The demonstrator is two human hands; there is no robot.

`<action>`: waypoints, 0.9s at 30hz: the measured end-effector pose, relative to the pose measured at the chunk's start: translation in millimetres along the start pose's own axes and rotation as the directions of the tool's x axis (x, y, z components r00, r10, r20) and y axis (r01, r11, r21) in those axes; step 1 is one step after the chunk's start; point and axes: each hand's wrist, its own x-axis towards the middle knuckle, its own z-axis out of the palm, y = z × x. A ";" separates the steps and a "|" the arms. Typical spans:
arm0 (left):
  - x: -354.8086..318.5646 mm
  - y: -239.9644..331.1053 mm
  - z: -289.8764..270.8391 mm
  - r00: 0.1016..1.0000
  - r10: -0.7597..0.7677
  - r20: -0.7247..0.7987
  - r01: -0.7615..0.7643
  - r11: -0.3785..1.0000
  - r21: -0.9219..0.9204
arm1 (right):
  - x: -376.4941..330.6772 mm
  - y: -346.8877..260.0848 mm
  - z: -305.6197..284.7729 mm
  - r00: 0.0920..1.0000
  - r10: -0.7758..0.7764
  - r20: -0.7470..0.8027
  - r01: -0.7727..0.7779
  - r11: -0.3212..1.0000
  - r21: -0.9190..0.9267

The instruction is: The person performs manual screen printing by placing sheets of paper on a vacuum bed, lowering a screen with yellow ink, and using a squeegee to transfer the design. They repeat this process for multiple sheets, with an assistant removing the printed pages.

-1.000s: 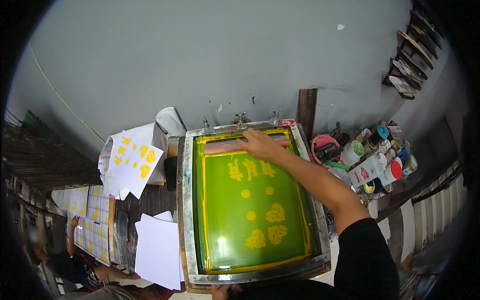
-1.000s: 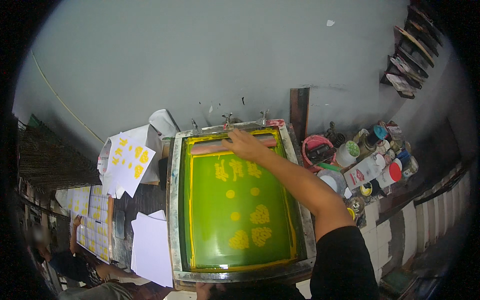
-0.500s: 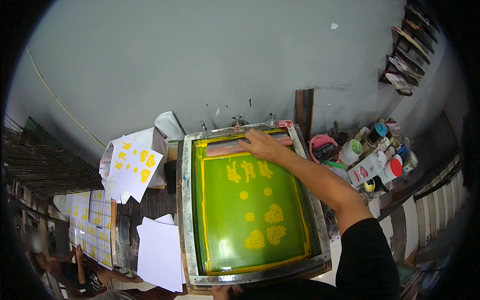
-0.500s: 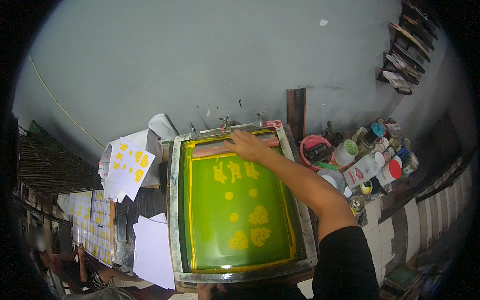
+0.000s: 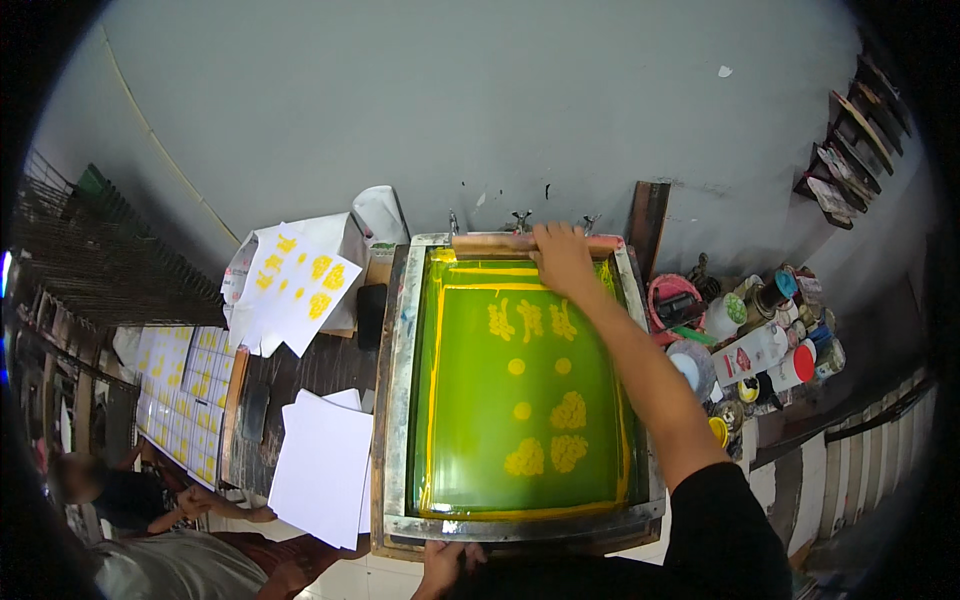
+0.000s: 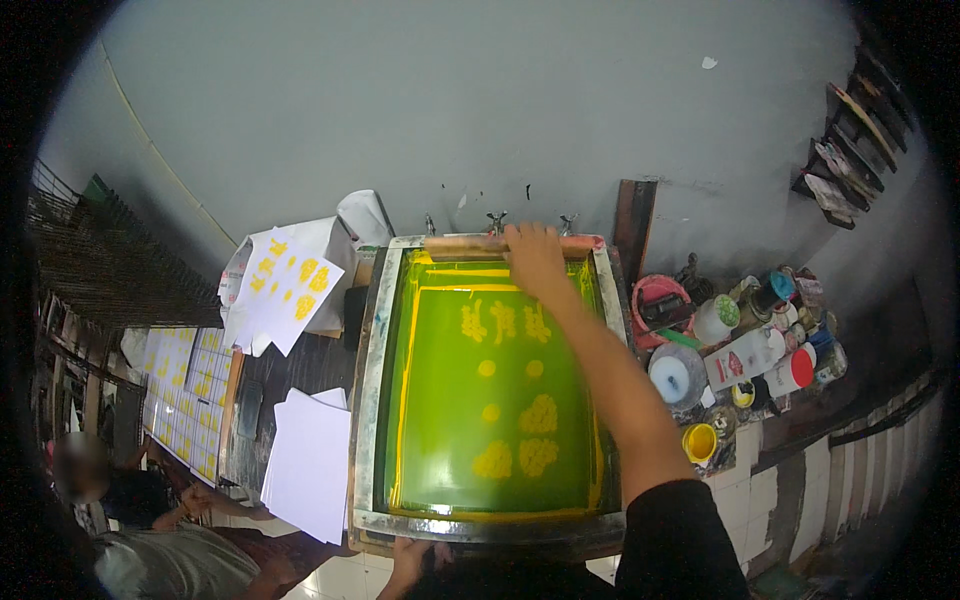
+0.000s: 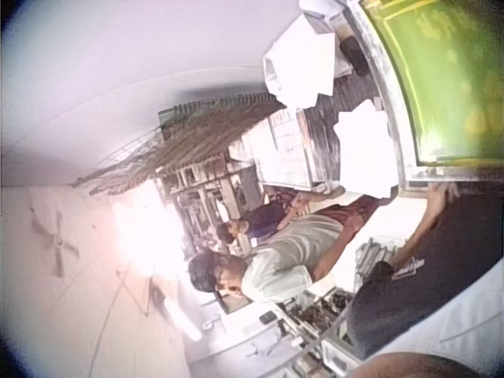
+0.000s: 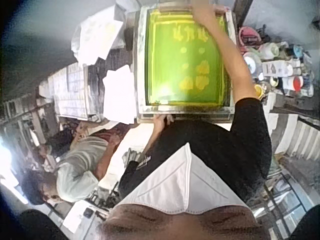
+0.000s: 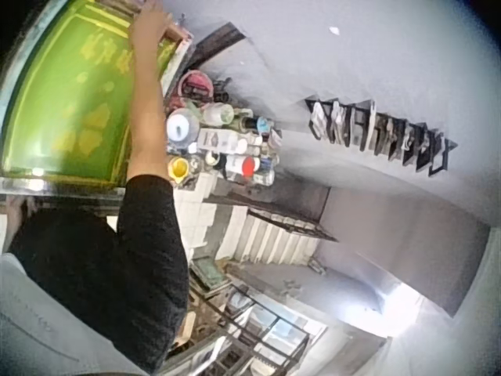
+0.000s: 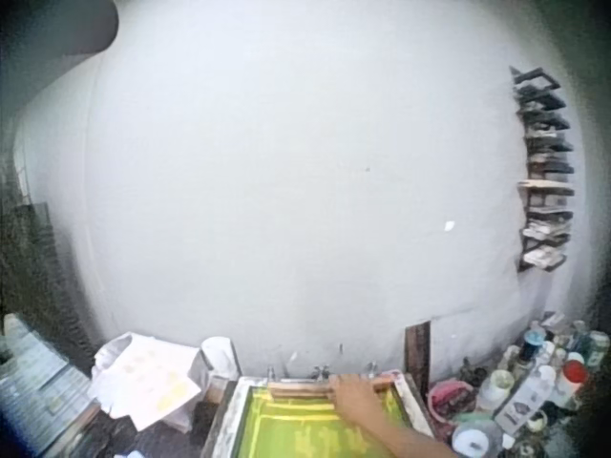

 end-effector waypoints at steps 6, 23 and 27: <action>-1.1 5.1 3.4 1.000 0.004 0.012 -0.004 1.000 0.018 | 5.2 7.9 -10.6 0.969 -0.076 0.235 0.058 0.995 0.085; 2.0 1.1 -4.8 0.996 -0.025 0.082 0.021 0.998 0.055 | 47.1 -16.8 2.0 0.922 -0.086 0.378 0.035 0.990 0.140; 3.6 1.9 -3.9 0.994 0.026 0.109 -0.027 1.000 0.006 | 33.0 -6.8 -7.5 0.891 -0.210 0.403 0.130 0.968 0.216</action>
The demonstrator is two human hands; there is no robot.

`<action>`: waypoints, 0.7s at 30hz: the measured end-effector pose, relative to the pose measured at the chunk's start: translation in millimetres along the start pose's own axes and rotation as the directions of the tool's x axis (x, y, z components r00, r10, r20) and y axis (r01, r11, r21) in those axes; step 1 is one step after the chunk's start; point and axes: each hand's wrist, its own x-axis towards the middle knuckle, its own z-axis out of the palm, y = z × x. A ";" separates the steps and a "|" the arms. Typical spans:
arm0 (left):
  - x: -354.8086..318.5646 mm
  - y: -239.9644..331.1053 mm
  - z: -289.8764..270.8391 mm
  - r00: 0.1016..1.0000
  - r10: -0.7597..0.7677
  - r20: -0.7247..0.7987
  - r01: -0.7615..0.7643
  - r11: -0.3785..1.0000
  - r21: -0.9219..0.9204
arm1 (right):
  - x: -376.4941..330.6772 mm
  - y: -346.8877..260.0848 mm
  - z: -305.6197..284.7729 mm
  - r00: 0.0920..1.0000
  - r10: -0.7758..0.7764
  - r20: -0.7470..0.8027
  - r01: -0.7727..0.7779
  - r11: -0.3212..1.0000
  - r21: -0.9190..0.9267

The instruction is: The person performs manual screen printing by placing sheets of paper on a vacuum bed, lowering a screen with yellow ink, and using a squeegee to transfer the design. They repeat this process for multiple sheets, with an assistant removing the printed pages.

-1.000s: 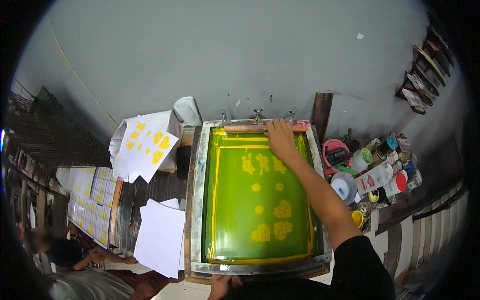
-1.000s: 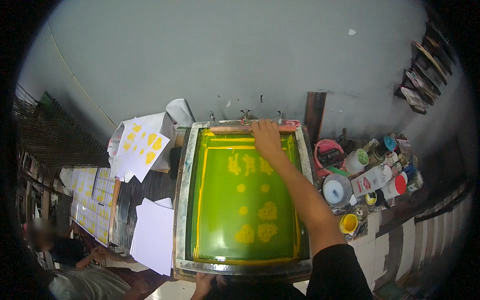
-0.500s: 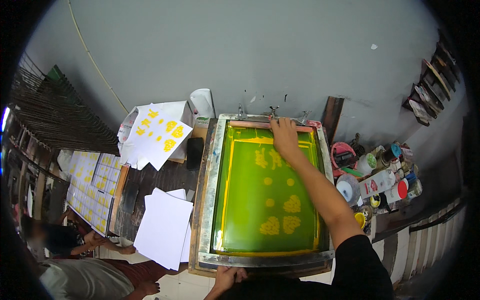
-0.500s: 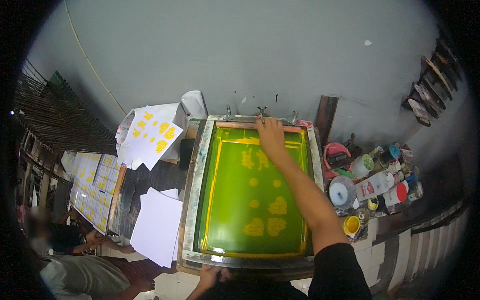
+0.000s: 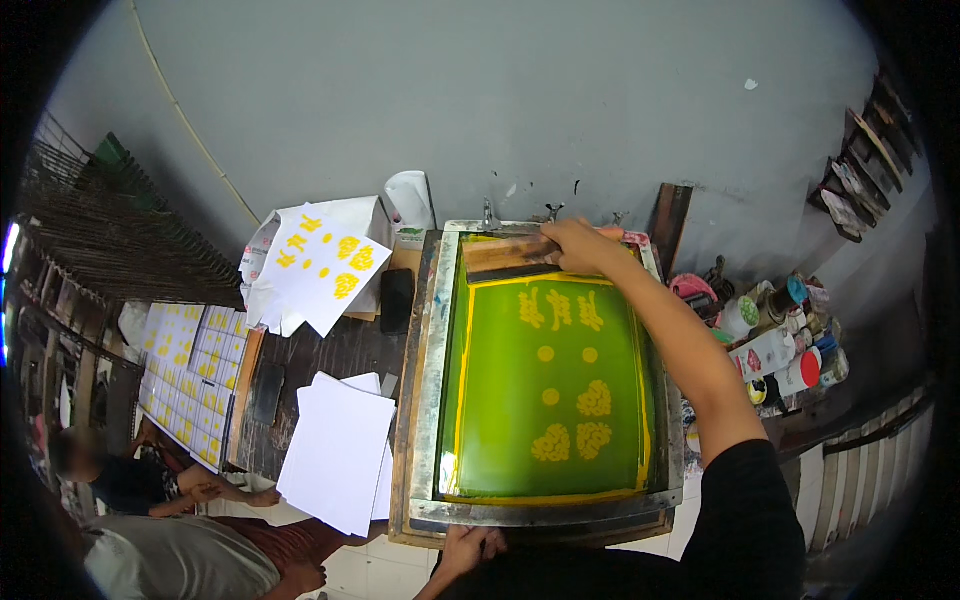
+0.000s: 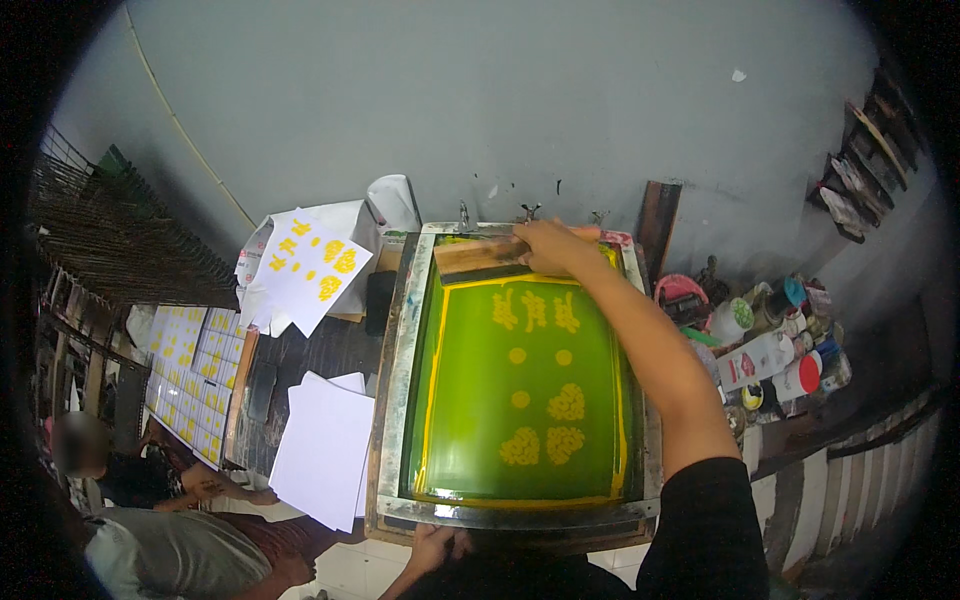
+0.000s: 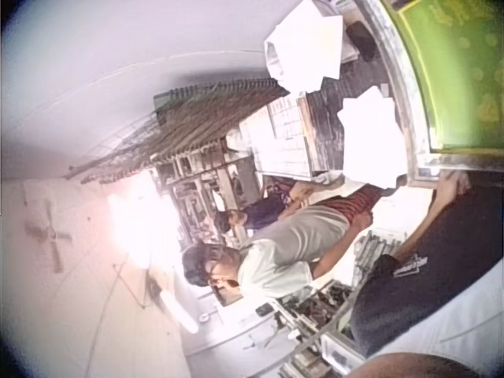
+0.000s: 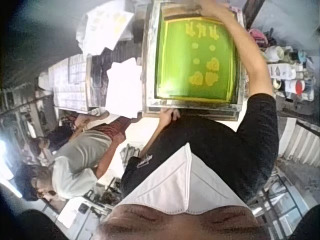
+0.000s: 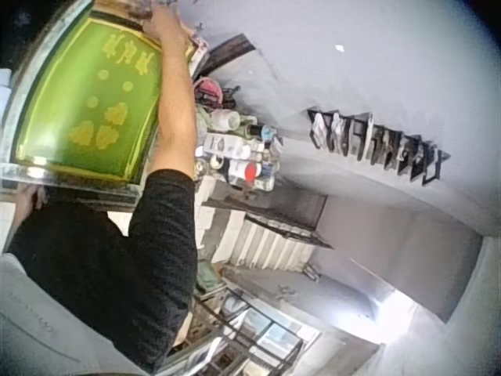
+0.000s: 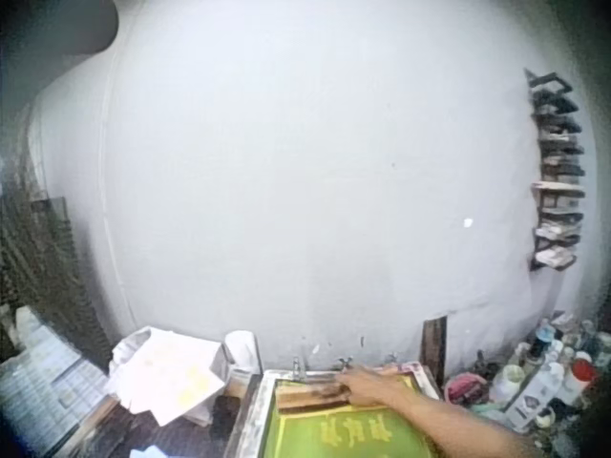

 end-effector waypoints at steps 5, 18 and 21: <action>0.2 0.7 3.3 0.999 -0.027 -0.037 0.028 0.999 0.029 | -23.9 -10.2 25.5 0.899 0.048 -0.436 -0.109 0.987 -0.115; -0.2 6.5 5.5 0.999 -0.003 -0.034 0.005 0.999 0.043 | -18.0 -5.0 9.8 0.971 0.085 -0.223 -0.086 0.996 0.002; -0.4 7.5 6.9 0.999 0.036 -0.038 -0.034 0.998 0.050 | -31.8 -15.5 5.1 0.989 0.069 -0.130 -0.065 0.997 0.035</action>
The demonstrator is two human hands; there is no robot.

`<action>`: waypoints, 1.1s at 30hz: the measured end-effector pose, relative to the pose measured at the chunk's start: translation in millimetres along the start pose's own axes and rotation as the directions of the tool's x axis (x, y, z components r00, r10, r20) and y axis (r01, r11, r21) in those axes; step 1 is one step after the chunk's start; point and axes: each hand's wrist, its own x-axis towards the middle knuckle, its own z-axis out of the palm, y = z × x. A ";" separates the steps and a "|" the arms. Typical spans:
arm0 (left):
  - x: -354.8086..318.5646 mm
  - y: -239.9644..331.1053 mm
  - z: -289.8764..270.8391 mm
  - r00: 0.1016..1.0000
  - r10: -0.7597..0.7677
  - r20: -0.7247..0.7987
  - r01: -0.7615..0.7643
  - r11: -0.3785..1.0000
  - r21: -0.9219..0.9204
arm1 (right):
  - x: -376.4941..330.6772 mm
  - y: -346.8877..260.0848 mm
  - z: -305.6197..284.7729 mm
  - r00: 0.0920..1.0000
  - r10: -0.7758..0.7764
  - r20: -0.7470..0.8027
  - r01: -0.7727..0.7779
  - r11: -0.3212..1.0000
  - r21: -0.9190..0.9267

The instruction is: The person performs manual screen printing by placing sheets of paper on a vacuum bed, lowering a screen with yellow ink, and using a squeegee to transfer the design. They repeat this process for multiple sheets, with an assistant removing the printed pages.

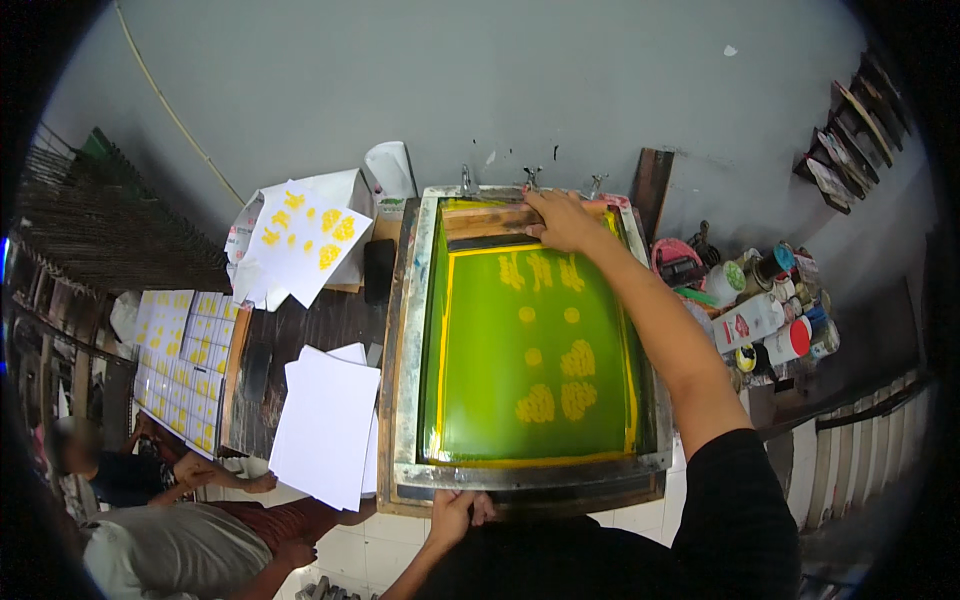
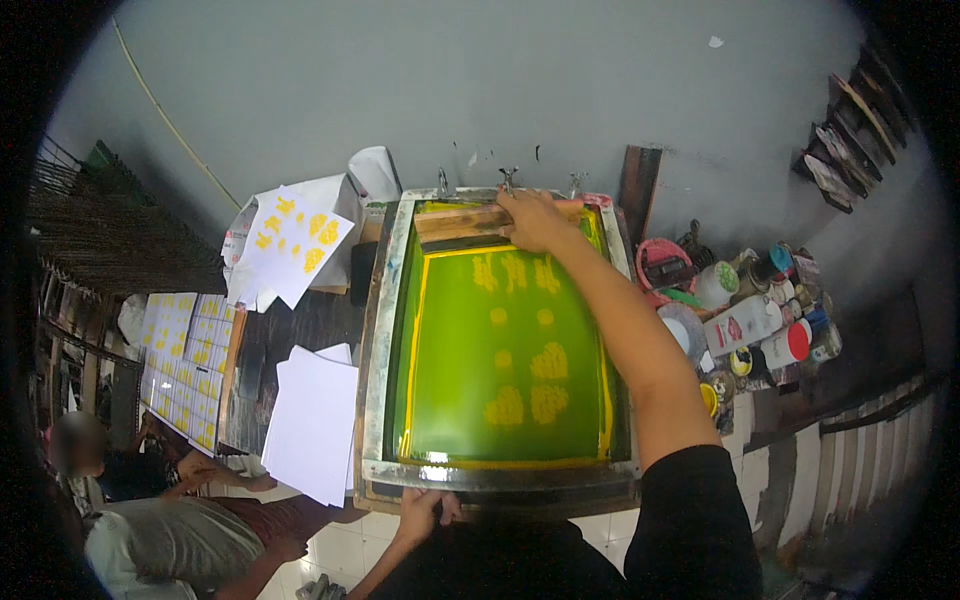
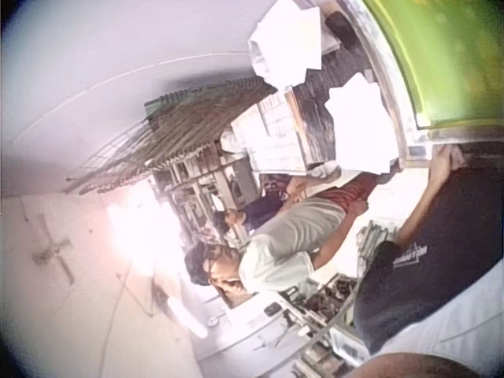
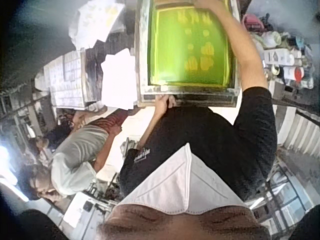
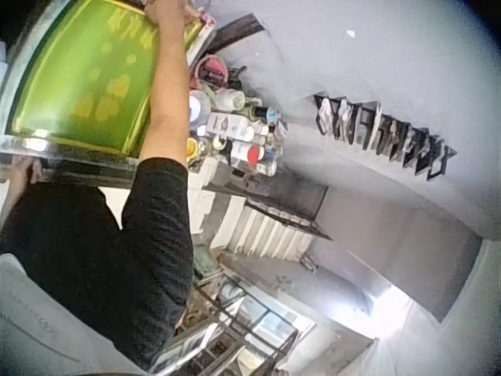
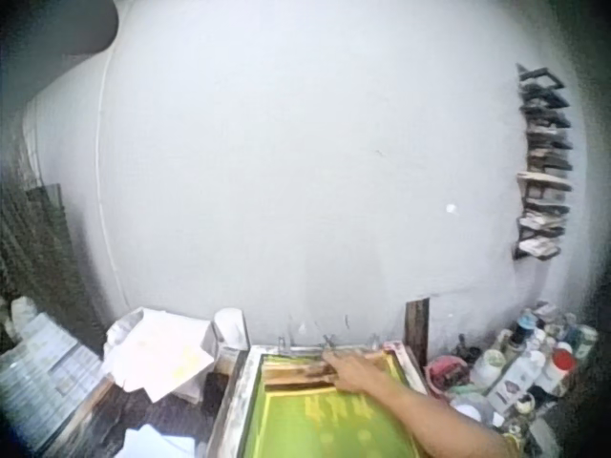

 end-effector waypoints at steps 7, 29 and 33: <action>-1.0 6.1 4.7 0.999 0.032 -0.038 -0.030 0.999 0.043 | -90.0 -59.6 -9.8 0.992 0.072 0.101 -0.075 0.997 0.022; 1.3 142.7 27.2 0.863 0.491 0.117 -0.495 0.869 0.005 | -220.0 -202.4 -182.7 0.712 -0.093 -0.696 0.021 0.994 -0.111; 97.0 143.7 19.3 0.820 0.570 -0.051 -0.308 0.514 0.801 | -159.6 -188.5 -257.4 0.707 0.024 -0.706 -0.107 0.992 -0.073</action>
